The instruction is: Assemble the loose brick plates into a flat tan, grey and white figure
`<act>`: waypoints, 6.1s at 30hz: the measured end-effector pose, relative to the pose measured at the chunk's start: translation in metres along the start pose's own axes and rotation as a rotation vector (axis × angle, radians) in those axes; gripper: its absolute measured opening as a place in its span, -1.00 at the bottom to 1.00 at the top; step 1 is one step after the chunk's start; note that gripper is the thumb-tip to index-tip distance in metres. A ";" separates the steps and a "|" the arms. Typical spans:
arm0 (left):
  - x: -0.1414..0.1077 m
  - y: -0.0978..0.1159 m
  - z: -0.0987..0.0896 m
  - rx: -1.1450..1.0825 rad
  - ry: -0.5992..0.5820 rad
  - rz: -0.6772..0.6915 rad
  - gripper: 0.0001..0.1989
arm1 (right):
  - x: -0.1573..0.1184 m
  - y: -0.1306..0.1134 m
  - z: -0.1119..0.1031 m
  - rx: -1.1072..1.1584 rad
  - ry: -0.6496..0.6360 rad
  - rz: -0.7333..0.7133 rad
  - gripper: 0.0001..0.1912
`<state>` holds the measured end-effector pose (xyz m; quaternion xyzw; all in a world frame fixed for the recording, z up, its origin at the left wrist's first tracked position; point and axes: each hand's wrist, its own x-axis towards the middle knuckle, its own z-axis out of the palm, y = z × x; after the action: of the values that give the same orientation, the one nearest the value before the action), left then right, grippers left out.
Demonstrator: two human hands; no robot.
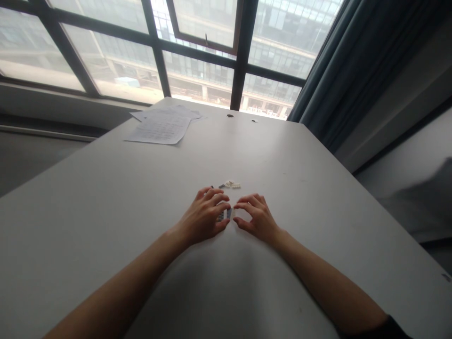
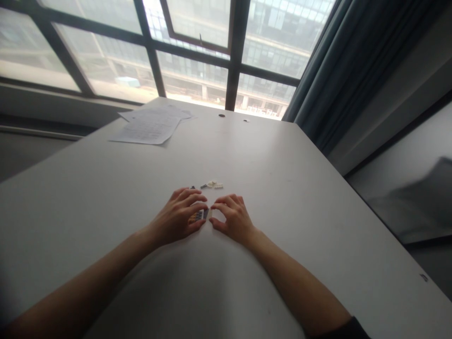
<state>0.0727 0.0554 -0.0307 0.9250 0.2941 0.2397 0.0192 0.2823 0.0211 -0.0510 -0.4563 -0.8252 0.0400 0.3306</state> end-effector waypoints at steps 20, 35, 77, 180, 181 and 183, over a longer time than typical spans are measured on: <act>-0.002 -0.005 0.005 0.010 -0.074 -0.033 -0.80 | -0.001 0.002 0.005 -0.009 -0.097 0.034 -0.76; -0.013 -0.050 -0.019 -0.066 -0.029 -0.133 -0.66 | 0.002 0.000 0.007 -0.013 -0.152 0.071 -0.73; -0.036 -0.072 0.001 0.125 0.117 -0.180 -0.79 | 0.045 0.024 0.011 -0.045 -0.227 0.066 -0.63; -0.043 -0.049 0.004 -0.126 -0.108 -0.118 -0.39 | 0.030 0.016 0.024 -0.056 -0.144 0.147 -0.83; -0.042 -0.049 0.005 -0.126 -0.103 -0.118 -0.37 | 0.030 0.016 0.024 -0.057 -0.143 0.149 -0.83; -0.042 -0.049 0.006 -0.124 -0.104 -0.116 -0.34 | 0.030 0.017 0.025 -0.056 -0.139 0.154 -0.83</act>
<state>0.0194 0.0738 -0.0625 0.9147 0.3304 0.2076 0.1054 0.2689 0.0600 -0.0611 -0.5235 -0.8094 0.0736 0.2557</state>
